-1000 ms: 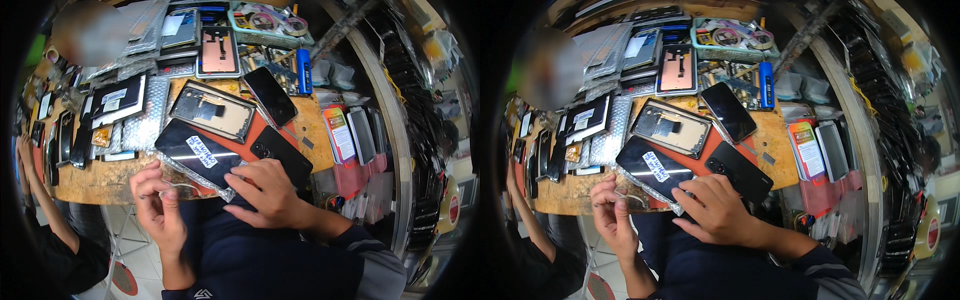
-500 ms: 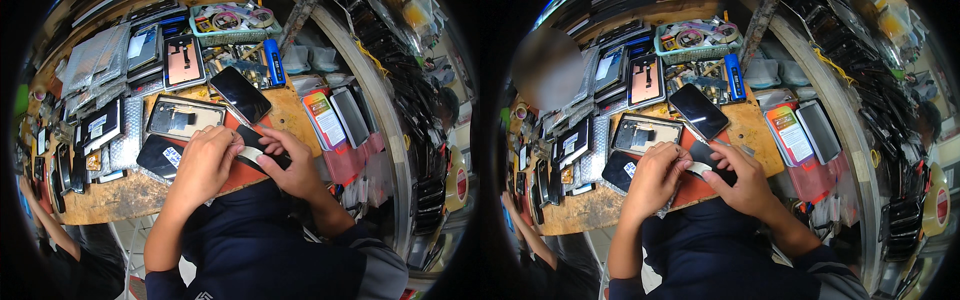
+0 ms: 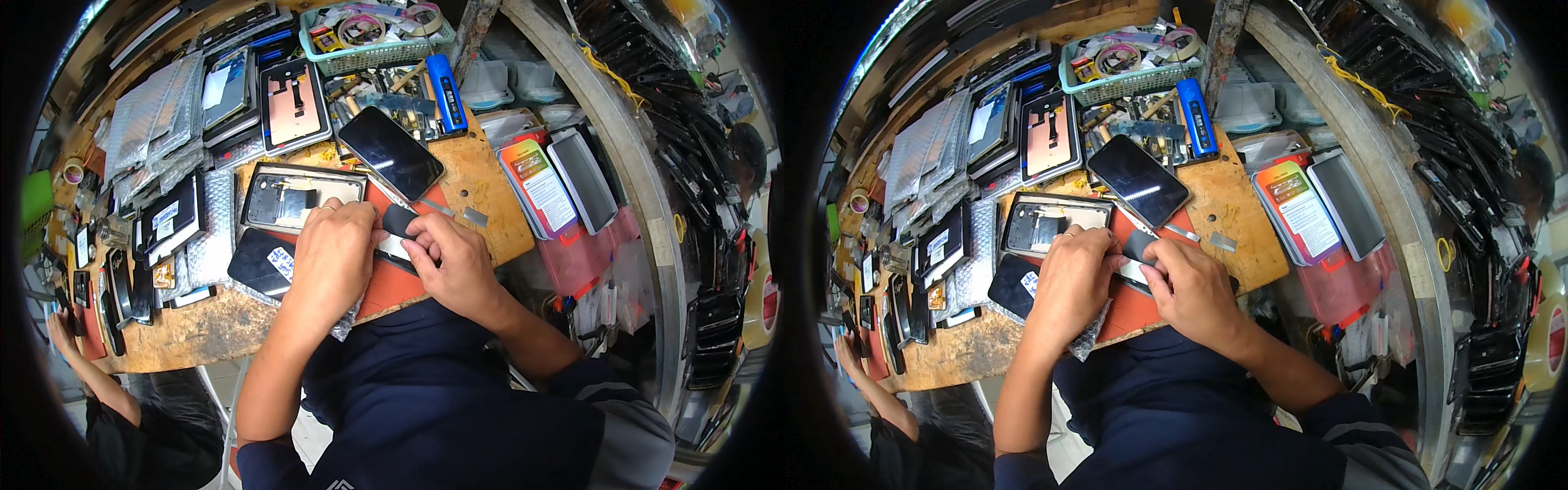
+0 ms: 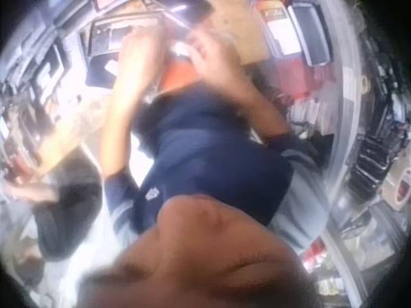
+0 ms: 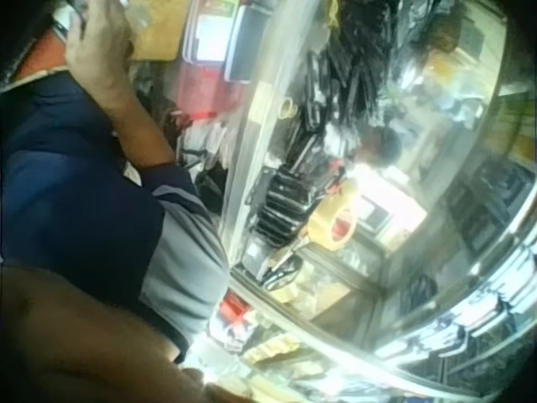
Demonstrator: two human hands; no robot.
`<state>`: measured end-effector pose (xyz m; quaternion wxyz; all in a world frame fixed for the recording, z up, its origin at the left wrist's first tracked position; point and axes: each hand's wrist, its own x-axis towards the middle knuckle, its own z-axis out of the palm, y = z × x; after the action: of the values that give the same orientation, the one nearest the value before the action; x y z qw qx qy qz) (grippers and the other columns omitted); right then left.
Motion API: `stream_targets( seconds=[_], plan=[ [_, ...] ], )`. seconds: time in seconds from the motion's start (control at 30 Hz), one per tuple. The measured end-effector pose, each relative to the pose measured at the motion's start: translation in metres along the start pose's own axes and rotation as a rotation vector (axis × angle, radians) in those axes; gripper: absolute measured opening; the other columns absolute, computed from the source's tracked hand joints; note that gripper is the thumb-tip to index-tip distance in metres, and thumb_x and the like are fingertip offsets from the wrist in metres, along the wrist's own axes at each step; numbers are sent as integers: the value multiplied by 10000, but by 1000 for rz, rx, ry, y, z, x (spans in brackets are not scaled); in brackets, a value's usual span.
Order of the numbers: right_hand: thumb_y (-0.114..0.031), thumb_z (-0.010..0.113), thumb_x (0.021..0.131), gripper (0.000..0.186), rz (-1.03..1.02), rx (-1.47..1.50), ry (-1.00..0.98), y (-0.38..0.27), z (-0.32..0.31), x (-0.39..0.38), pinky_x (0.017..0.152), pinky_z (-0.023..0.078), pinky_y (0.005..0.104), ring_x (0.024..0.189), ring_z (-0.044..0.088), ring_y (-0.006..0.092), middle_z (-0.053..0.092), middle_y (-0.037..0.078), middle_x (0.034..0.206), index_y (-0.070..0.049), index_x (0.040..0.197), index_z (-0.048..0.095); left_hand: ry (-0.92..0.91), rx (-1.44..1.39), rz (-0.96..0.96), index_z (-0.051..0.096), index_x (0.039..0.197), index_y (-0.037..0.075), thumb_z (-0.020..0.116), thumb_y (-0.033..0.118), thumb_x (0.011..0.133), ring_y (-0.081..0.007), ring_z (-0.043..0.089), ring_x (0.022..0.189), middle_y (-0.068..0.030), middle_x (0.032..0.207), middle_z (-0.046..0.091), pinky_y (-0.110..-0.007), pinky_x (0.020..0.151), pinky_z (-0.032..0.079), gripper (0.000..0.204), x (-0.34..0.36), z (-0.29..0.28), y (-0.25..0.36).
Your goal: The person handles multiple mobile phone components on a cluttered workbench, including screens, batteries, and back covers. They use a metal pry tool to separate parts and apply adhesive tape to a battery. The person also retrieves a phone chassis from a glass display case and continues disassembly on the bench.
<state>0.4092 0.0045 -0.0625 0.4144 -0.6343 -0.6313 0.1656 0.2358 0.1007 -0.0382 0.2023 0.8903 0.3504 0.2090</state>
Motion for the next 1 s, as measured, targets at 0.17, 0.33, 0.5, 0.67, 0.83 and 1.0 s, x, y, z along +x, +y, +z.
stream_targets(
  seconds=[0.17,0.33,0.5,0.67,0.83,1.0],
  plan=[
    [-6,722,905,172,-73,15,59,0,-4,-2,680,549,398,753,693,294,680,131,877,-33,1059,651,19,5,-33,680,1066,22,719,37,871,-378,626,905,-145,913,710,-484,829,468,199,-4,-3,7],
    [35,701,916,229,2,114,211,1,-22,-1,666,542,329,742,681,218,655,107,896,-16,1137,670,-152,209,169,659,1245,52,705,41,858,-340,610,1134,-120,1211,694,-441,990,459,390,-2,-17,5],
    [-10,786,858,613,-66,112,130,6,-39,-1,798,567,328,905,693,232,604,173,1165,1,1407,515,-224,257,480,700,1203,61,661,89,872,-260,618,1209,-77,1289,667,-376,1031,468,334,12,-19,-3],
    [-146,891,768,1041,-110,-148,-175,-13,-43,-15,1030,503,454,1229,602,367,488,211,1393,-22,1614,297,-321,309,644,718,1074,46,655,90,859,-243,697,1067,-99,1246,686,-365,940,546,228,26,-22,-12],
    [-105,870,780,1066,-180,-267,-202,-5,-41,-22,1076,467,468,1288,553,402,449,220,1443,-36,1645,252,-436,159,550,676,1213,51,767,80,806,-317,676,1139,-136,1298,639,-405,985,554,418,30,-31,-14],
    [-70,853,784,1037,-157,-177,-136,9,-39,-16,1013,512,454,1249,578,401,485,221,1428,-30,1637,265,-475,52,465,562,1413,83,782,40,818,-378,646,1156,-179,1342,577,-425,1005,547,636,25,-27,-14]
  ],
)
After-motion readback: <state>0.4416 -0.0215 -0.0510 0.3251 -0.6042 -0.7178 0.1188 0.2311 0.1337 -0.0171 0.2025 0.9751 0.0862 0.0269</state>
